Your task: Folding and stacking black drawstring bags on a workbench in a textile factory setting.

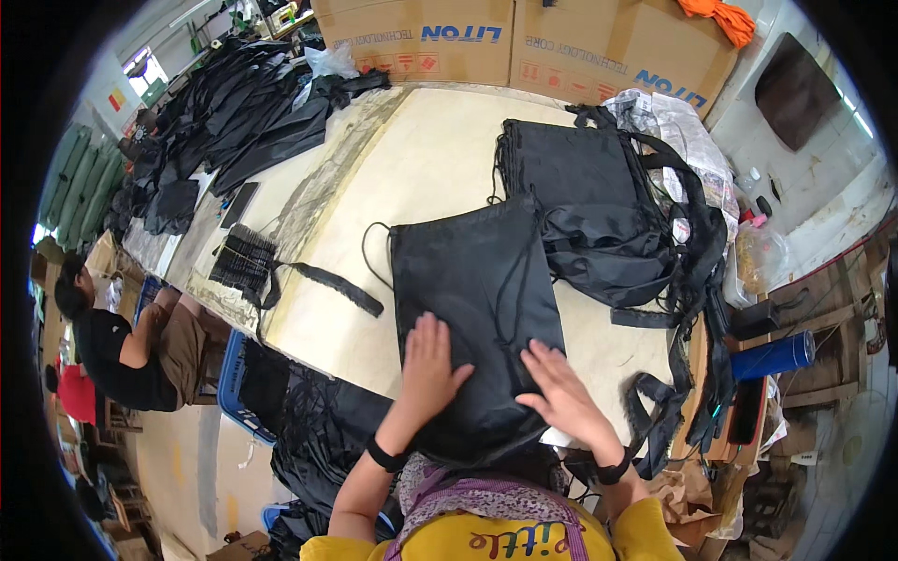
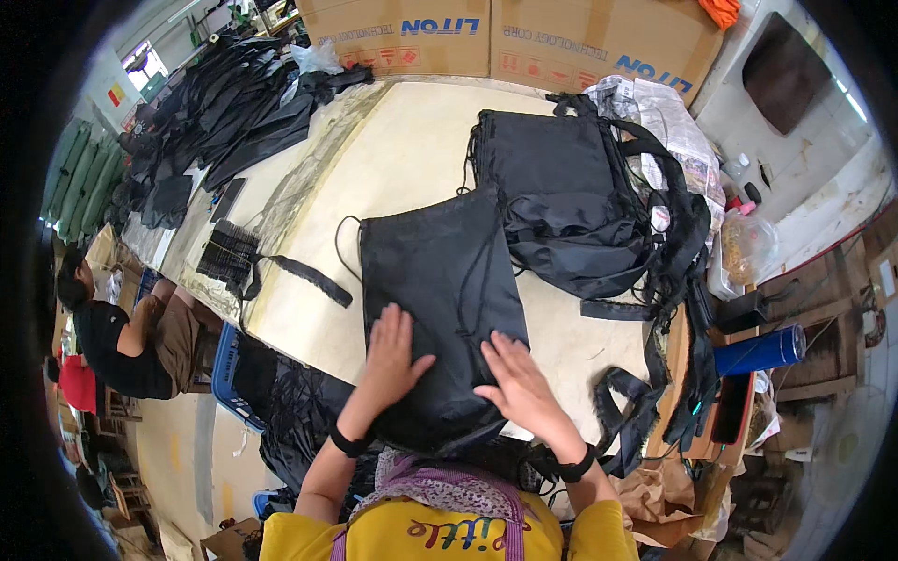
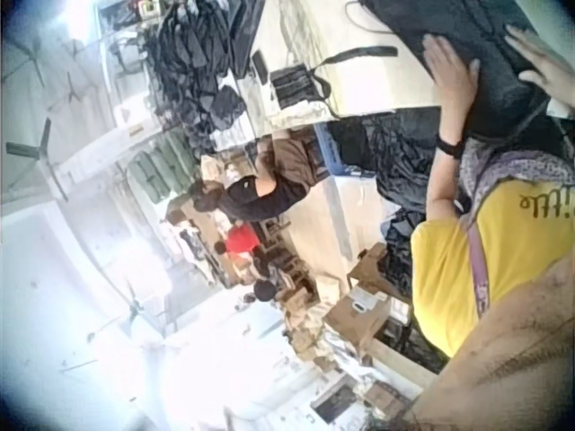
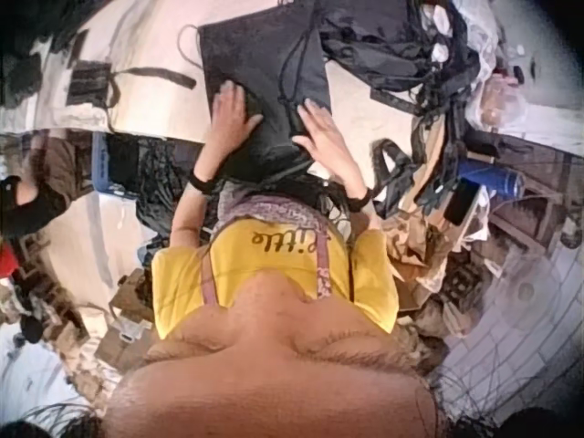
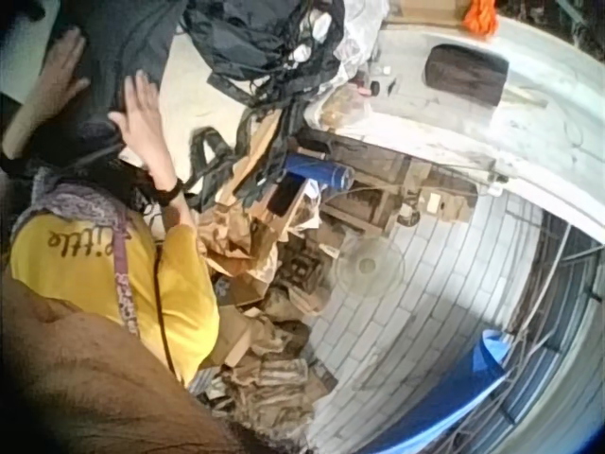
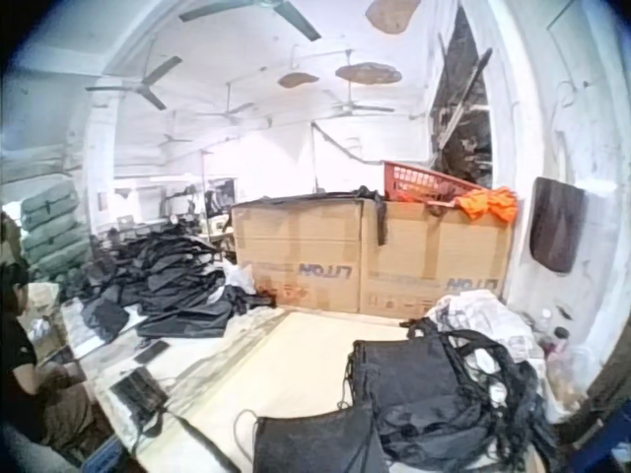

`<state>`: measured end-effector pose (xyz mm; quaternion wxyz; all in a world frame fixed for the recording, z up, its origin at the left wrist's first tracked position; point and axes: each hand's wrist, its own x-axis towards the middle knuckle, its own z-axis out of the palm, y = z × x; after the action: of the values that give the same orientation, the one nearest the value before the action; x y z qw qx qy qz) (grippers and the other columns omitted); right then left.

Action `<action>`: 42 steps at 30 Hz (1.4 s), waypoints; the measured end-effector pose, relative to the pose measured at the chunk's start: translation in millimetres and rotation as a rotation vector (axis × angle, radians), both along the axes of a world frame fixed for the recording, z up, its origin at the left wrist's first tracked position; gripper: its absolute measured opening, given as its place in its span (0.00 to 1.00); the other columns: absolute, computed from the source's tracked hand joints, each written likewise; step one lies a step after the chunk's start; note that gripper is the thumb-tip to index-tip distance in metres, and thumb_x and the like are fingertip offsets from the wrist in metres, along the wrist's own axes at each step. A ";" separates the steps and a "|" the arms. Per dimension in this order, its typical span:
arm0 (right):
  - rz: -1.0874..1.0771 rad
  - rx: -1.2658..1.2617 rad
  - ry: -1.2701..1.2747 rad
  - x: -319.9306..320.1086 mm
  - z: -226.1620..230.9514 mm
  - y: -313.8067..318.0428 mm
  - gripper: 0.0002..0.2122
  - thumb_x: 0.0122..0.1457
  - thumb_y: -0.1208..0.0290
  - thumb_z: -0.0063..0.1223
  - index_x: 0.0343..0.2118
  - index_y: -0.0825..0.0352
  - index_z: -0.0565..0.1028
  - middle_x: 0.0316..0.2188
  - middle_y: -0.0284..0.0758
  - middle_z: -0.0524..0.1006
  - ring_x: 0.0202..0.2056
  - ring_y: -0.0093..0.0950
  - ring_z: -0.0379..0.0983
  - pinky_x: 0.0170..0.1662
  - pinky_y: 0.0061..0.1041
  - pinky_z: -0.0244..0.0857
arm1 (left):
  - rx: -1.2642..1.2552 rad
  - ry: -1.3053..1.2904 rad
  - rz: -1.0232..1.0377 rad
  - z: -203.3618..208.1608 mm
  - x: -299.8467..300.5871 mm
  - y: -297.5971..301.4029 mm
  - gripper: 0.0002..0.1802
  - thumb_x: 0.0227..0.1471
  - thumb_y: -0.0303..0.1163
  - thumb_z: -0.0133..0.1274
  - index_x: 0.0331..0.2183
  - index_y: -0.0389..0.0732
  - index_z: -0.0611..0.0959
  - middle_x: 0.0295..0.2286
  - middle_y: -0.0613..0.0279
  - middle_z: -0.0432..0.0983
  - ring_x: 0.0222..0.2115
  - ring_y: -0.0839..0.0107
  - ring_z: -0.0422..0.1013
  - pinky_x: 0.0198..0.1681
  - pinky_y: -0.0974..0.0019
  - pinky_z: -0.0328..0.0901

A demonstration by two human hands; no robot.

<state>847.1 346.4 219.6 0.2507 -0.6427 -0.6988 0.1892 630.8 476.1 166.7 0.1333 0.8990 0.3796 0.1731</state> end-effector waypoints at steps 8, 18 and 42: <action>0.192 -0.221 0.485 11.1 12.2 -9.9 0.16 0.60 0.72 0.49 0.51 0.66 0.73 0.54 0.42 0.72 0.59 0.39 0.63 0.62 0.36 0.55 | -0.583 -0.109 -0.310 56.1 -17.5 0.6 0.28 0.52 0.31 0.57 0.53 0.34 0.71 0.56 0.41 0.61 0.58 0.48 0.58 0.60 0.58 0.56; 0.252 -0.018 -0.084 7.2 -15.3 16.7 0.25 0.59 0.66 0.52 0.55 0.77 0.64 0.60 0.51 0.60 0.65 0.43 0.51 0.66 0.39 0.46 | -0.046 -0.068 -0.363 8.8 17.6 12.2 0.40 0.53 0.41 0.55 0.60 0.32 0.59 0.61 0.42 0.51 0.62 0.43 0.49 0.63 0.46 0.48; 0.056 -0.103 0.182 62.3 -10.4 -41.2 0.19 0.39 0.88 0.53 0.36 0.62 0.80 0.51 0.29 0.75 0.57 0.30 0.66 0.64 0.38 0.49 | -0.372 0.089 -0.324 67.2 -72.3 -30.4 0.44 0.32 0.10 0.48 0.57 0.42 0.69 0.61 0.50 0.56 0.62 0.53 0.52 0.65 0.50 0.48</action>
<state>909.3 305.2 209.2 0.2741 -0.6151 -0.6803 0.2894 558.5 445.7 233.9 0.3057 0.9148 0.2612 0.0368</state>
